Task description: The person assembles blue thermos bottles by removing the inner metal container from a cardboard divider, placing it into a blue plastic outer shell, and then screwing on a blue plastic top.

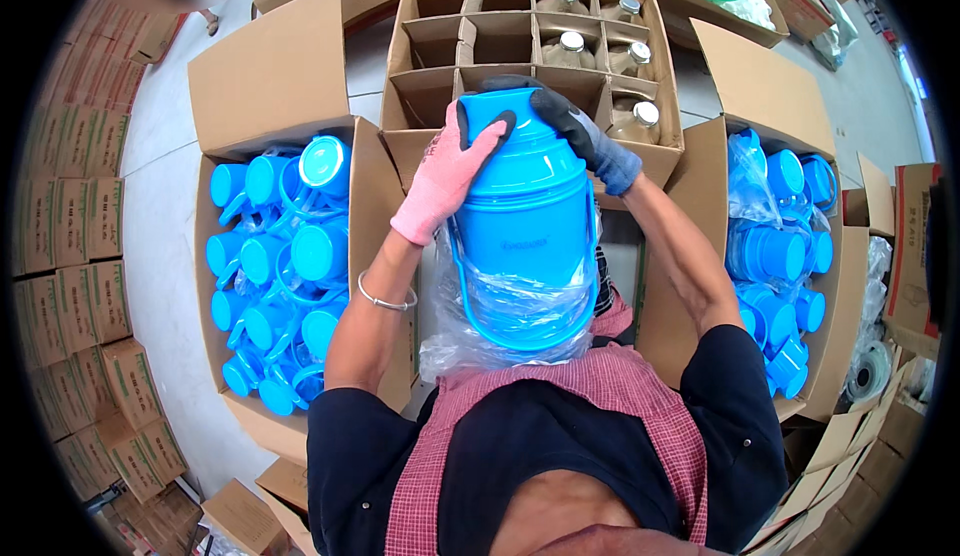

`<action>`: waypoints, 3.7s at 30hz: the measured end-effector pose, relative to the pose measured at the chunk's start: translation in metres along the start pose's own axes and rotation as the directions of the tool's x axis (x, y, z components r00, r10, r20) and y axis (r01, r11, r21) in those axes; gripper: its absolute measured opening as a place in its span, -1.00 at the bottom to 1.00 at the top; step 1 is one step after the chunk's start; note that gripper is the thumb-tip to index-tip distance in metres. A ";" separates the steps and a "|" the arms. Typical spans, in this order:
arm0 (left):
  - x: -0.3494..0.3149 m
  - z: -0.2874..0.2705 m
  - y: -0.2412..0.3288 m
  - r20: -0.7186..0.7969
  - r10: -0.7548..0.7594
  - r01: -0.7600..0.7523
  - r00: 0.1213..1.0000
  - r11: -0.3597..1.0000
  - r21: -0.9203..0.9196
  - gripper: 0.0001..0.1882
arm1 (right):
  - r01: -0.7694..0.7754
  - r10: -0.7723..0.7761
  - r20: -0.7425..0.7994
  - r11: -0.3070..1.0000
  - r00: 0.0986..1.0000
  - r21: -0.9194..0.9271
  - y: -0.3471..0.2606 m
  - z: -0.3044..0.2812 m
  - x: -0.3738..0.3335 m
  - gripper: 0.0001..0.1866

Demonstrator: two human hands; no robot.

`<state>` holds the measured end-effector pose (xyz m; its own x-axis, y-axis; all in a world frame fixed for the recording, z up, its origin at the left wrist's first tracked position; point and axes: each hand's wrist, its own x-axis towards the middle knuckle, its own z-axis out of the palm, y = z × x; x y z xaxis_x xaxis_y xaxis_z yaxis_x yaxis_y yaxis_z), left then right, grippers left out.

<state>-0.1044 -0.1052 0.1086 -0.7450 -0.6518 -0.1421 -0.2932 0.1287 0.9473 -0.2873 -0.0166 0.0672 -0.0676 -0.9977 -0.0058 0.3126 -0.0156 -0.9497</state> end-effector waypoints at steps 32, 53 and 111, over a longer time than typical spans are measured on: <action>-0.039 0.005 -0.024 0.222 0.126 -0.255 0.967 0.470 0.845 -0.49 | 0.100 -0.100 -0.038 0.995 0.994 -0.006 0.008 0.007 -0.016 -0.39; -0.054 0.045 -0.048 0.077 0.115 -0.081 0.990 0.932 -0.352 -0.52 | 0.155 -0.167 0.061 0.638 0.984 -0.754 -0.125 0.040 -0.095 -0.56; -0.179 0.027 0.028 0.532 0.031 -0.197 0.846 0.946 0.258 -0.02 | 0.343 -0.213 0.346 -0.052 0.914 -0.938 -0.096 -0.016 -0.109 -0.50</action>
<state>0.0048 0.0357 0.1528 -0.9582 -0.1503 -0.2434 -0.2853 0.4430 0.8499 -0.3248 0.0942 0.1540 0.1993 -0.9313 0.3050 -0.9281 -0.2793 -0.2463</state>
